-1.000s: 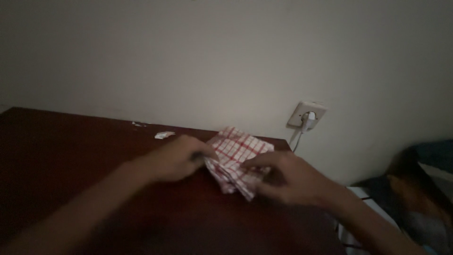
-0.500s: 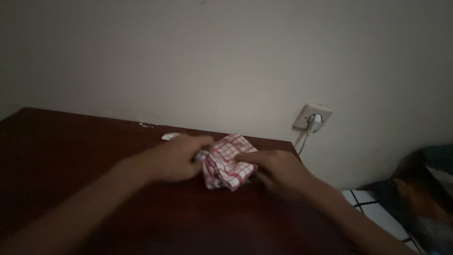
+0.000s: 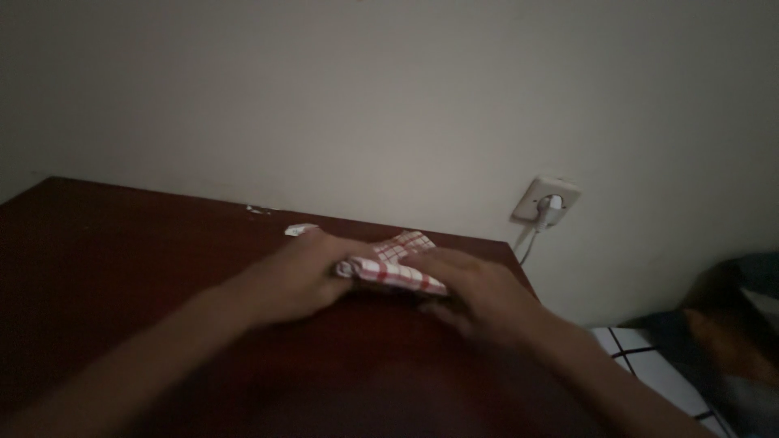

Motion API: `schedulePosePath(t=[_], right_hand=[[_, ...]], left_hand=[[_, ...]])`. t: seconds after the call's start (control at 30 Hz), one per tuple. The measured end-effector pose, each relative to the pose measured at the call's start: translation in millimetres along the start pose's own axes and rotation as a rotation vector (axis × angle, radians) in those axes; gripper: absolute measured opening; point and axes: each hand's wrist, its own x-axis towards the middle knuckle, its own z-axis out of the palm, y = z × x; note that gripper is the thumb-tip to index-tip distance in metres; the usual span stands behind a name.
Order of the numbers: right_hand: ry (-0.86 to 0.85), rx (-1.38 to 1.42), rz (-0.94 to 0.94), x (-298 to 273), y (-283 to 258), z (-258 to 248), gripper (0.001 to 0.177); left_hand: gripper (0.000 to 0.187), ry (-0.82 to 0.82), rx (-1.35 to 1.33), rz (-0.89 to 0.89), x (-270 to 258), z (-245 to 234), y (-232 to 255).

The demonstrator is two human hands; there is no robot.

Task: The person is folding a dark blue garment and a red-and-white checkered napkin on a small wooden table.

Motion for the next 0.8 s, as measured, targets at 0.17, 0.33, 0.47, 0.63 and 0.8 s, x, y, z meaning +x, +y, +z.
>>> schedulePosePath(t=[0.17,0.33,0.47,0.63,0.8], right_hand=[[-0.029,0.031,0.151,9,-3,-2,0.061],[-0.316,-0.048,0.359,9,5,15,0.057],[-0.120,-0.199,-0.152,-6,8,24,0.054],[-0.212,-0.206,-0.078,-15,-13,14,0.057],[-0.324,-0.041,0.132,-11,-16,24,0.080]], left_hand=[[0.030,0.005,-0.083,0.038,-2,-3,2],[0.026,-0.296,0.095,-0.268,-3,3,45],[0.028,-0.410,0.329,-0.231,-8,35,30],[0.023,-0.520,0.395,-0.183,-10,26,23],[0.030,-0.500,0.418,-0.122,-3,29,17]])
